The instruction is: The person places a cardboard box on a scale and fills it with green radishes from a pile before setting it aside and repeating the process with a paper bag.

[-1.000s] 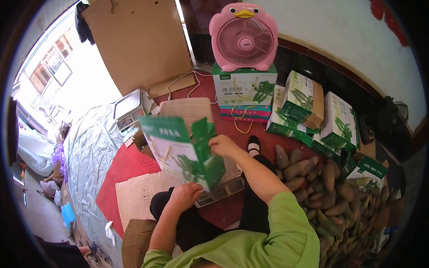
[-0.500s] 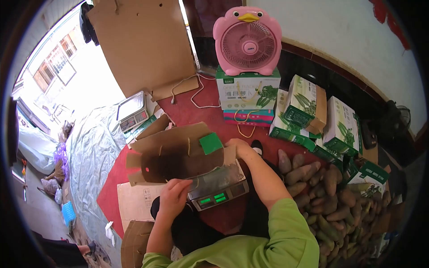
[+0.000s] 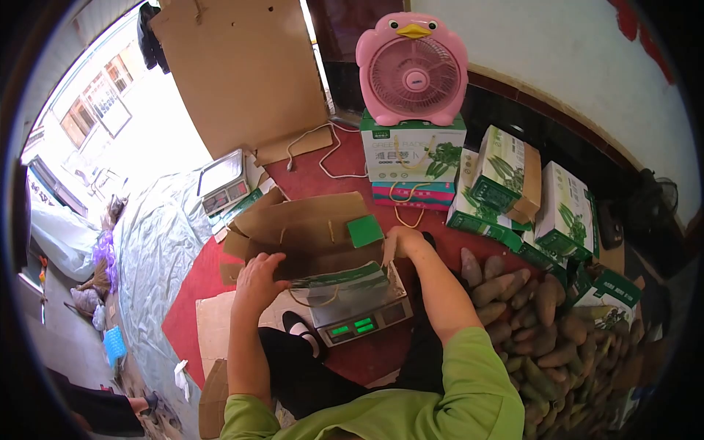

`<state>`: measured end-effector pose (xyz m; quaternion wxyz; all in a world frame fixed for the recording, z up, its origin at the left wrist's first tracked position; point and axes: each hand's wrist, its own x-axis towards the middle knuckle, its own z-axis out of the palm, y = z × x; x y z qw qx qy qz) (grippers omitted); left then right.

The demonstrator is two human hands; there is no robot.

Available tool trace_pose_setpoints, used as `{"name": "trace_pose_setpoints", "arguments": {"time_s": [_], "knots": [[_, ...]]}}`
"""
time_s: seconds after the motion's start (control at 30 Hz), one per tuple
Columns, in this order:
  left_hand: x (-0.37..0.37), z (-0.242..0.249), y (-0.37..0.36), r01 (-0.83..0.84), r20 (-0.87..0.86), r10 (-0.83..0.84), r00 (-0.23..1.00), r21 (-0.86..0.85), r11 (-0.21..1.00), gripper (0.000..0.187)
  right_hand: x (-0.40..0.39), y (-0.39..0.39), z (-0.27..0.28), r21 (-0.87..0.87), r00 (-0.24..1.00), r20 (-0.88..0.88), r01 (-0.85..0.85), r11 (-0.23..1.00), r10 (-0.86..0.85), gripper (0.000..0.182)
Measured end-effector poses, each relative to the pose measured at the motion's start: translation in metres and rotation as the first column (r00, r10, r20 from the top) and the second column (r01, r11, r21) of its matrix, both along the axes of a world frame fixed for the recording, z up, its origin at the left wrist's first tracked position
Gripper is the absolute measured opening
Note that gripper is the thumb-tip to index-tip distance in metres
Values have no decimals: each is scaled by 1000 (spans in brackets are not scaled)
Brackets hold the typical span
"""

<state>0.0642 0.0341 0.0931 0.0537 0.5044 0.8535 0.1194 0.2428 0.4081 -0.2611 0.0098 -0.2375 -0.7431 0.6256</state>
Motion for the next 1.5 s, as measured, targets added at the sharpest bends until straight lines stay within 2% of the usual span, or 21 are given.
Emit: {"name": "trace_pose_setpoints", "arguments": {"time_s": [0.03, 0.13, 0.17, 0.2, 0.23, 0.27, 0.33, 0.57, 0.63, 0.67, 0.7, 0.8, 0.9, 0.93, 0.97, 1.03, 1.1, 1.23, 1.33, 1.43, 1.5], "knots": [[-6, -7, -1, -11, 15, 12, 1000, -96, 995, 53, 4, -3, 15, 6, 999, 17, 42, 999, -42, 30], [-12, -37, -5, 3, -51, -9, 999, -129, 992, 38, 10, -12, 56, 126, 995, 94, -27, 992, 15, 28], [-13, -45, -6, 20, -94, -35, 995, -153, 988, 32, 15, -34, 94, 124, 996, 94, -25, 992, 14, 28], [-11, -51, -7, 69, -108, -81, 991, -110, 992, 18, 16, -57, 142, 403, 953, 302, -134, 905, 7, 26], [-7, -53, -5, 73, -104, -85, 991, -113, 991, 18, 12, -75, 196, 612, 870, 488, -290, 736, -63, 25], [-3, -54, -5, 147, -121, -160, 980, -113, 983, 16, 14, -82, 206, 608, 869, 491, -291, 739, -62, 25], [4, -55, -3, 247, -128, -254, 959, -66, 967, 15, 15, -89, 217, 645, 864, 407, -42, 763, -298, 25], [24, -65, 6, 313, -99, -312, 945, -4, 950, 17, 23, -82, 214, 698, 885, 176, 195, 688, -430, 29], [30, -72, 12, 371, -116, -369, 922, 0, 928, 18, 24, -84, 223, 593, 851, -46, 445, 672, -523, 26], [33, -74, 14, 364, -120, -364, 923, -25, 931, 19, 25, -84, 220, 628, 839, -174, 498, 598, -516, 23], [35, -72, 15, 365, -115, -365, 924, -28, 931, 19, 26, -86, 222, 627, 839, -169, 496, 600, -517, 23], [38, -70, 17, 326, -128, -333, 934, -75, 943, 19, 26, -90, 230, 355, 730, -404, 681, 641, -551, 25], [38, -70, 17, 291, -130, -302, 945, -92, 952, 20, 28, -96, 239, 212, 646, -531, 728, 652, -548, 27], [38, -70, 16, 289, -118, -297, 948, -77, 954, 20, 30, -97, 247, -61, 632, -483, 666, 743, -606, 30], [38, -69, 17, 287, -107, -292, 951, -61, 956, 20, 38, -100, 256, -195, 644, -457, 600, 776, -613, 28], [40, -66, 17, 289, -100, -293, 951, -61, 956, 20, 55, -97, 273, -280, 672, -357, 586, 760, -649, 27], [39, -65, 18, 296, -90, -300, 950, -62, 953, 20, 72, -97, 284, -246, 662, -372, 605, 757, -650, 26], [35, -69, 20, 337, -189, -335, 923, -23, 941, 22, 123, -84, 257, -88, 710, -350, 625, 776, -611, 27], [38, -65, 22, 319, -166, -325, 931, -63, 946, 22, 168, -93, 218, -32, 640, -183, 755, 656, -746, 26], [40, -66, 23, 329, -132, -331, 934, -35, 944, 21, 219, -112, 132, 115, 552, -64, 832, 543, -832, 23], [44, -61, 24, 330, -109, -329, 938, -12, 944, 22, 256, -131, 62, 244, 618, 153, 733, 635, -771, 22]]}}
